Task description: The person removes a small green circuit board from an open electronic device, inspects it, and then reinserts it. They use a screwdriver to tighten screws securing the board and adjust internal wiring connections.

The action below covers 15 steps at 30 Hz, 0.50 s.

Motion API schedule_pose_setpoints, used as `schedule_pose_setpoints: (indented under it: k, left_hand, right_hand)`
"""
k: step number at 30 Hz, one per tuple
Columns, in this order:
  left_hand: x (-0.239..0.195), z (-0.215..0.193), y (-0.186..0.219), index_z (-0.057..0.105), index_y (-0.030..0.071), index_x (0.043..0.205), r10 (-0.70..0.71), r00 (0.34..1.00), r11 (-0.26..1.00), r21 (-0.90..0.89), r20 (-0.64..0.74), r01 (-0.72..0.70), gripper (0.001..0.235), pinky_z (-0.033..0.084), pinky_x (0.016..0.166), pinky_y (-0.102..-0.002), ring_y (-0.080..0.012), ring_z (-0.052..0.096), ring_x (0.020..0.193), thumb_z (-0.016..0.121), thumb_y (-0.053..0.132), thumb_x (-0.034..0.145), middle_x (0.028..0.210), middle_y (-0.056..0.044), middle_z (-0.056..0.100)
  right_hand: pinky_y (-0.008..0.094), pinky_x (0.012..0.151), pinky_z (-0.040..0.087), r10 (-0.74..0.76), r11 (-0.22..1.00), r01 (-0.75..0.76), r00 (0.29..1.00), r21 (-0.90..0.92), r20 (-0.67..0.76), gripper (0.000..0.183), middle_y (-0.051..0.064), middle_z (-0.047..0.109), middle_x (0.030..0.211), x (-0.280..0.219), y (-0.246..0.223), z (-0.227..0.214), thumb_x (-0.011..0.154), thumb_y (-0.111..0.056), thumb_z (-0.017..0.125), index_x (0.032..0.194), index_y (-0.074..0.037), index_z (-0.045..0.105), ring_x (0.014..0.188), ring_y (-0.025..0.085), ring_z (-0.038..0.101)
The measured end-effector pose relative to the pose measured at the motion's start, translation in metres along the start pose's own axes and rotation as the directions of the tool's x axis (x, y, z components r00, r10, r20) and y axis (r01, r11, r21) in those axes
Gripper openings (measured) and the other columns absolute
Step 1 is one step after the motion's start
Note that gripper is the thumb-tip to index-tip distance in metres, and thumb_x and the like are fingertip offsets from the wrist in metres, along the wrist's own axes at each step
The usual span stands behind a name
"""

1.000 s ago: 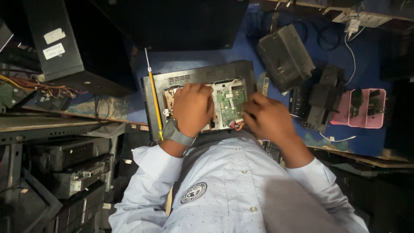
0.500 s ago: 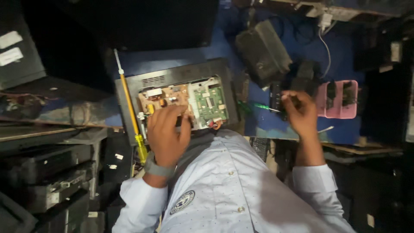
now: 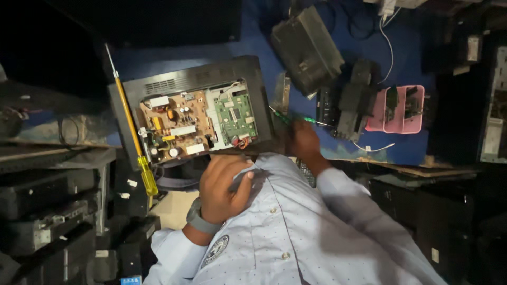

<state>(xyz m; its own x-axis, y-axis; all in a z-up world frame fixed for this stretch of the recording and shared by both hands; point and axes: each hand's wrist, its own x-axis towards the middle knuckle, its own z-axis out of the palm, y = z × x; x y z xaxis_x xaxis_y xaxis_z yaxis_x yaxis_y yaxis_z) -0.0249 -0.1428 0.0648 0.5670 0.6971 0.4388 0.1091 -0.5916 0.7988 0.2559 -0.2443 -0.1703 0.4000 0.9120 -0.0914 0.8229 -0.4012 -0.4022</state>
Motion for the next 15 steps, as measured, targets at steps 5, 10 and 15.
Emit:
schedule_pose_setpoints:
  k: [5, 10, 15]
  left_hand:
    - [-0.013, 0.006, 0.005, 0.067, 0.003, 0.105, -0.091, 0.996, 0.995, -0.043, 0.004, 0.091, 0.016, 0.056, 0.077, -0.039, -0.0324, 0.069, 0.089, 0.071, 0.002, 0.089, 0.101, -0.015, 0.07]
    - [-0.041, 0.009, 0.0, 0.07, 0.003, 0.105, -0.311, 0.949, 0.95, 0.009, -0.058, 0.312, 0.016, 0.053, 0.067, -0.032, -0.0258, 0.07, 0.082, 0.071, 0.003, 0.09, 0.101, -0.013, 0.073]
    - [-0.065, -0.012, -0.014, 0.067, 0.003, 0.11, -0.39, 0.841, 0.907, -0.002, -0.375, 0.42, 0.014, 0.05, 0.066, -0.025, -0.0118, 0.062, 0.076, 0.069, 0.0, 0.096, 0.099, -0.007, 0.068]
  right_hand:
    - [0.051, 0.084, 0.053, 0.075, 0.997, -0.075, 0.997, 0.008, 0.014, 0.062, 0.021, 0.063, 0.118, 0.043, -0.011, 0.003, 0.083, -0.035, 0.075, 0.134, -0.006, 0.056, 0.106, 0.041, 0.062]
    - [0.052, 0.085, 0.053, 0.057, 0.997, -0.052, 0.993, -0.053, 0.1, 0.057, 0.018, 0.064, 0.119, 0.037, -0.008, 0.007, 0.08, -0.037, 0.077, 0.125, -0.009, 0.058, 0.105, 0.04, 0.065]
    - [0.051, 0.08, 0.054, -0.045, 0.996, 0.047, 0.999, -0.077, 0.03, 0.048, 0.02, 0.064, 0.117, 0.03, 0.003, 0.014, 0.083, -0.033, 0.075, 0.121, -0.007, 0.059, 0.099, 0.04, 0.066]
